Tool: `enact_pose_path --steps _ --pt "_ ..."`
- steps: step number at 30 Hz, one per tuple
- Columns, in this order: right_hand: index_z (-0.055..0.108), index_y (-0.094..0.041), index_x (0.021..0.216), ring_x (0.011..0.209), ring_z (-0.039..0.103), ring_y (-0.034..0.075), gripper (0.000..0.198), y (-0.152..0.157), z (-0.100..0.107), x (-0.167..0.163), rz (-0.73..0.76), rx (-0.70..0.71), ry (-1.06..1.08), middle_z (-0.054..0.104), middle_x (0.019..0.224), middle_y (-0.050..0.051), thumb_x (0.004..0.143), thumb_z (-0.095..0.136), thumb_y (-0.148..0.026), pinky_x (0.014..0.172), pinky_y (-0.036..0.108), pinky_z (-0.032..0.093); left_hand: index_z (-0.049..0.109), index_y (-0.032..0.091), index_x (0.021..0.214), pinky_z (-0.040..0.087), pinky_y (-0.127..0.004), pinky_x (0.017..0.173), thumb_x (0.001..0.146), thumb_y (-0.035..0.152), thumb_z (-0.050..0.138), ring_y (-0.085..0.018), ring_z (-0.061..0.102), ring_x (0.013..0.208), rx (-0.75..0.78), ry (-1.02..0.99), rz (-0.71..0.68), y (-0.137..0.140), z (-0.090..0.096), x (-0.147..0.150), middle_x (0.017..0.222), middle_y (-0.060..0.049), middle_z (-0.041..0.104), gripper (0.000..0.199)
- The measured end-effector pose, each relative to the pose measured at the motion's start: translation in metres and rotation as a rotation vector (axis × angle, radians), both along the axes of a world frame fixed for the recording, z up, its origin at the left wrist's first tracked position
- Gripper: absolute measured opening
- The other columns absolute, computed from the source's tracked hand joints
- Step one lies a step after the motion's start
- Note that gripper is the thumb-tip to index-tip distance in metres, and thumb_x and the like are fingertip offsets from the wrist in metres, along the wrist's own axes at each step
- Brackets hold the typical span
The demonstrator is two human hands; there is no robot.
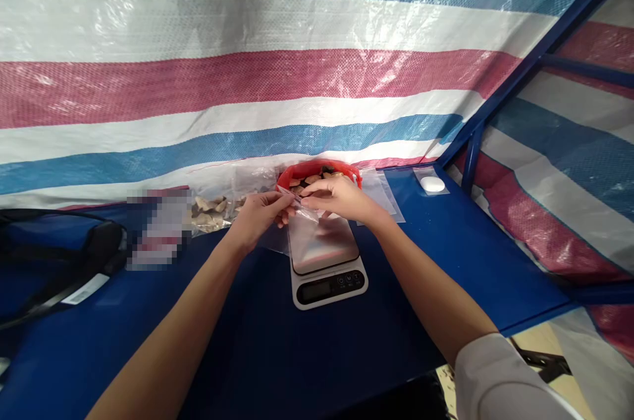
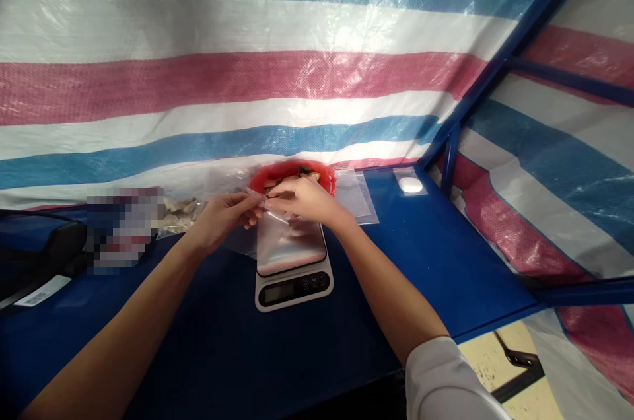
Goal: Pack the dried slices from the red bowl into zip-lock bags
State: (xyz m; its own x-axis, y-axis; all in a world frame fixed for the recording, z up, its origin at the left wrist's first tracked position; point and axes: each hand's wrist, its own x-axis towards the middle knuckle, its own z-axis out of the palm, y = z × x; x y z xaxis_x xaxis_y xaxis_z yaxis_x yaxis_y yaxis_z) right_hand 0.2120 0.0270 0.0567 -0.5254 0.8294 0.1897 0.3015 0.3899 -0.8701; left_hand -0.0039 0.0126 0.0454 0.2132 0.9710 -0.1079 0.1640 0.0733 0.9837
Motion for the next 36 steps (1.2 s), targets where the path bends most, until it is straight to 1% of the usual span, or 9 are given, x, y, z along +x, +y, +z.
enact_pose_path --steps 4,10,14,19,21,24,26,29,36 --pt "0.079 -0.018 0.089 0.063 0.064 0.014 0.019 0.003 -0.005 0.0 -0.017 0.016 -0.058 0.069 0.071 0.0 0.089 0.069 -0.034 0.06 0.026 0.053 0.073 0.015 0.072 0.047 -0.027 0.056 0.079 0.056 0.075 -0.013 0.057 0.058 0.048 0.027 -0.028 -0.003 0.001 0.004 0.07 -0.004 0.069 0.041" --pt "0.076 -0.018 0.075 0.061 0.067 0.015 0.02 0.002 -0.003 0.001 -0.095 0.001 -0.114 0.069 0.07 0.002 0.088 0.065 -0.028 0.057 0.027 0.053 0.068 0.017 0.067 0.045 -0.026 0.055 0.082 0.05 0.069 -0.014 0.057 0.057 0.126 0.141 -0.079 -0.006 0.007 0.004 0.063 -0.002 0.064 0.036" --pt "0.075 -0.019 0.072 0.057 0.068 0.016 0.017 0.004 0.0 0.009 -0.173 -0.043 -0.144 0.072 0.068 0.002 0.085 0.066 -0.023 0.054 0.027 0.053 0.062 0.019 0.06 0.043 -0.025 0.053 0.084 0.044 0.063 -0.014 0.056 0.055 0.219 0.312 -0.045 -0.006 0.009 -0.001 0.058 -0.001 0.064 0.034" --pt "0.075 -0.019 0.07 0.058 0.069 0.015 0.014 0.006 0.0 0.016 -0.184 -0.08 -0.126 0.073 0.067 0.002 0.081 0.066 -0.019 0.053 0.024 0.054 0.061 0.019 0.061 0.044 -0.027 0.059 0.088 0.044 0.059 -0.015 0.056 0.058 0.422 0.543 0.003 -0.007 0.009 -0.002 0.06 -0.001 0.064 0.037" --pt "0.075 -0.019 0.071 0.058 0.069 0.015 0.014 0.005 0.001 0.015 -0.171 -0.096 -0.113 0.073 0.067 0.002 0.081 0.066 -0.019 0.054 0.024 0.055 0.068 0.019 0.073 0.048 -0.029 0.065 0.091 0.047 0.058 -0.016 0.059 0.063 0.495 0.562 0.025 -0.009 0.007 0.002 0.071 -0.003 0.069 0.034" --pt "0.07 -0.018 0.063 0.056 0.068 0.014 0.018 0.003 0.004 0.013 -0.154 -0.104 -0.09 0.069 0.064 0.001 0.08 0.065 -0.02 0.053 0.024 0.056 0.072 0.018 0.109 0.055 -0.036 0.085 0.091 0.05 0.059 -0.022 0.069 0.085 0.622 0.548 0.051 -0.011 0.002 0.008 0.107 -0.01 0.074 0.038" --pt "0.067 -0.018 0.06 0.056 0.066 0.014 0.021 0.002 0.005 0.012 -0.146 -0.122 -0.071 0.066 0.062 0.0 0.08 0.064 -0.021 0.052 0.023 0.057 0.066 0.018 0.128 0.052 -0.042 0.101 0.091 0.051 0.061 -0.028 0.068 0.109 0.681 0.537 0.042 -0.012 -0.003 0.012 0.129 -0.014 0.068 0.05" --pt "0.066 -0.018 0.061 0.058 0.067 0.014 0.02 0.001 0.006 0.012 -0.126 -0.156 -0.043 0.067 0.066 0.001 0.08 0.065 -0.023 0.052 0.023 0.058 0.056 0.018 0.142 0.043 -0.049 0.116 0.089 0.055 0.065 -0.033 0.056 0.136 0.702 0.535 0.022 -0.013 -0.013 0.015 0.147 -0.017 0.058 0.065" --pt "0.072 -0.018 0.067 0.064 0.067 0.014 0.02 0.0 0.007 0.009 -0.075 -0.148 0.018 0.066 0.069 0.001 0.081 0.069 -0.032 0.057 0.025 0.062 0.022 0.024 0.162 0.038 -0.057 0.118 0.072 0.061 0.084 -0.04 0.036 0.151 0.657 0.581 0.029 -0.019 -0.034 0.025 0.163 -0.019 0.038 0.115"
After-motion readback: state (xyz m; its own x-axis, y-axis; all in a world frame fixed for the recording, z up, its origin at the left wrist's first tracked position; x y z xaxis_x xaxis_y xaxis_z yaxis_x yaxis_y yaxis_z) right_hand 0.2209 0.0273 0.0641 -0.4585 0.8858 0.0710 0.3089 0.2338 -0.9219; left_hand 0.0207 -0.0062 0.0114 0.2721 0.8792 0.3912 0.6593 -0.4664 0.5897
